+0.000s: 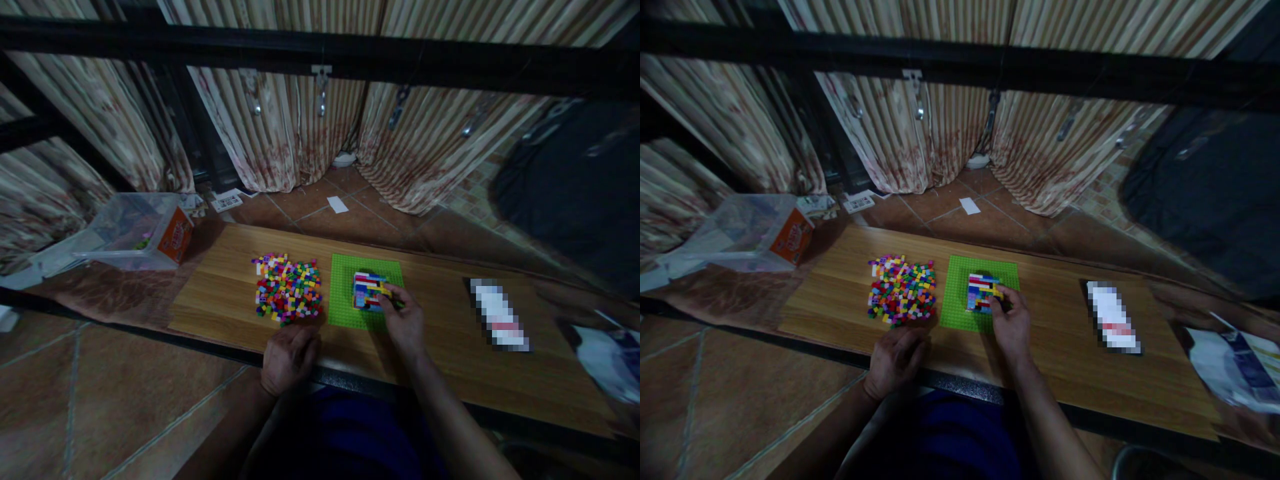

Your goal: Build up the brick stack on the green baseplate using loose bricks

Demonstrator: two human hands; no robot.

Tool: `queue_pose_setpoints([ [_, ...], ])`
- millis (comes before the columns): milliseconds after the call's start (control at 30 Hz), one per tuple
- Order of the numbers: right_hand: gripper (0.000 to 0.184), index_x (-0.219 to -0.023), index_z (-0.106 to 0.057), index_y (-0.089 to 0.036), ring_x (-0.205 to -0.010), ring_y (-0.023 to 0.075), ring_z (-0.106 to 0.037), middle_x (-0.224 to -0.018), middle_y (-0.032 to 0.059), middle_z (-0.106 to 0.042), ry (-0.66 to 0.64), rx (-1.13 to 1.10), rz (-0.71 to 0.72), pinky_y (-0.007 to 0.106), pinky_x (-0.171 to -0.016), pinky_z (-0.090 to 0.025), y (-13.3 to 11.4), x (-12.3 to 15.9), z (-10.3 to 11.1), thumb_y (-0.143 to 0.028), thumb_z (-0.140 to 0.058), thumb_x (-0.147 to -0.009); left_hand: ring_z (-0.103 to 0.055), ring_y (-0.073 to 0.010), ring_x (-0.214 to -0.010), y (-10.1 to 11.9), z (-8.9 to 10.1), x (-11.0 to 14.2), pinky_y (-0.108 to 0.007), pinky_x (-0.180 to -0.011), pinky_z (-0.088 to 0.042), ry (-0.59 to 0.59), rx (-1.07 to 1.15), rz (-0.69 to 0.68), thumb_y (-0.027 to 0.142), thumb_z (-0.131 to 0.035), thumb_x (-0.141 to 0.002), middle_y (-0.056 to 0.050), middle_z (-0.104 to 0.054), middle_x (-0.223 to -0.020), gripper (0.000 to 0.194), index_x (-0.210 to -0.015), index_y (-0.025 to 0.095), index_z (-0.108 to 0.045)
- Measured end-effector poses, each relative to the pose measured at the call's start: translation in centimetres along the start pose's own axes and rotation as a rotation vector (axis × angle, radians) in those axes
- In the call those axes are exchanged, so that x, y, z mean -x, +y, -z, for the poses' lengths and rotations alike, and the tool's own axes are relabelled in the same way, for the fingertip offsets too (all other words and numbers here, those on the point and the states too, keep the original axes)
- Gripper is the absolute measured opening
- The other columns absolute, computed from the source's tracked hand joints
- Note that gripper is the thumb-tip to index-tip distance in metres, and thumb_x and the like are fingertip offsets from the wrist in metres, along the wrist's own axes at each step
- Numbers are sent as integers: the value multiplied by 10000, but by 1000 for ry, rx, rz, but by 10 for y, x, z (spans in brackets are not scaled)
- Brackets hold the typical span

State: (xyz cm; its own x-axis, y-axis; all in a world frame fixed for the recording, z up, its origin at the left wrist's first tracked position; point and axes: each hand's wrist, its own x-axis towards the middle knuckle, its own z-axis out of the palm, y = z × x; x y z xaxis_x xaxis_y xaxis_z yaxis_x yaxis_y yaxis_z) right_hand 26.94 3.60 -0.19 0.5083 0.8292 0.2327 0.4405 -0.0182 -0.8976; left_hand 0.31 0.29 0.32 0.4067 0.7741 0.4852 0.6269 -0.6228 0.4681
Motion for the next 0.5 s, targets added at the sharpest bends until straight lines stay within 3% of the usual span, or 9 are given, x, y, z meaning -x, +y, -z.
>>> queue_pose_setpoints([
  [300, 328, -1004, -686, -183, -908, 215, -625, -1043, 97, -670, -2, -13, 11, 414, -856, -499, -4, 2, 0, -410, -638, -771, -661, -177, -787, 0, 0, 1, -295, -712, -532, -22, -1, 9, 226, -548, -887, -50, -695, -847, 137, -1006, 200, -609],
  [500, 334, -1007, -690, -183, -908, 226, -634, -1012, 92, -688, 3, -68, -58, 428, -869, -490, -4, 1, 0, -394, -647, -751, -663, -184, -807, 0, 0, 1, -304, -720, -534, -4, 3, 8, 221, -564, -881, -47, -702, -876, 158, -1033, 194, -596],
])
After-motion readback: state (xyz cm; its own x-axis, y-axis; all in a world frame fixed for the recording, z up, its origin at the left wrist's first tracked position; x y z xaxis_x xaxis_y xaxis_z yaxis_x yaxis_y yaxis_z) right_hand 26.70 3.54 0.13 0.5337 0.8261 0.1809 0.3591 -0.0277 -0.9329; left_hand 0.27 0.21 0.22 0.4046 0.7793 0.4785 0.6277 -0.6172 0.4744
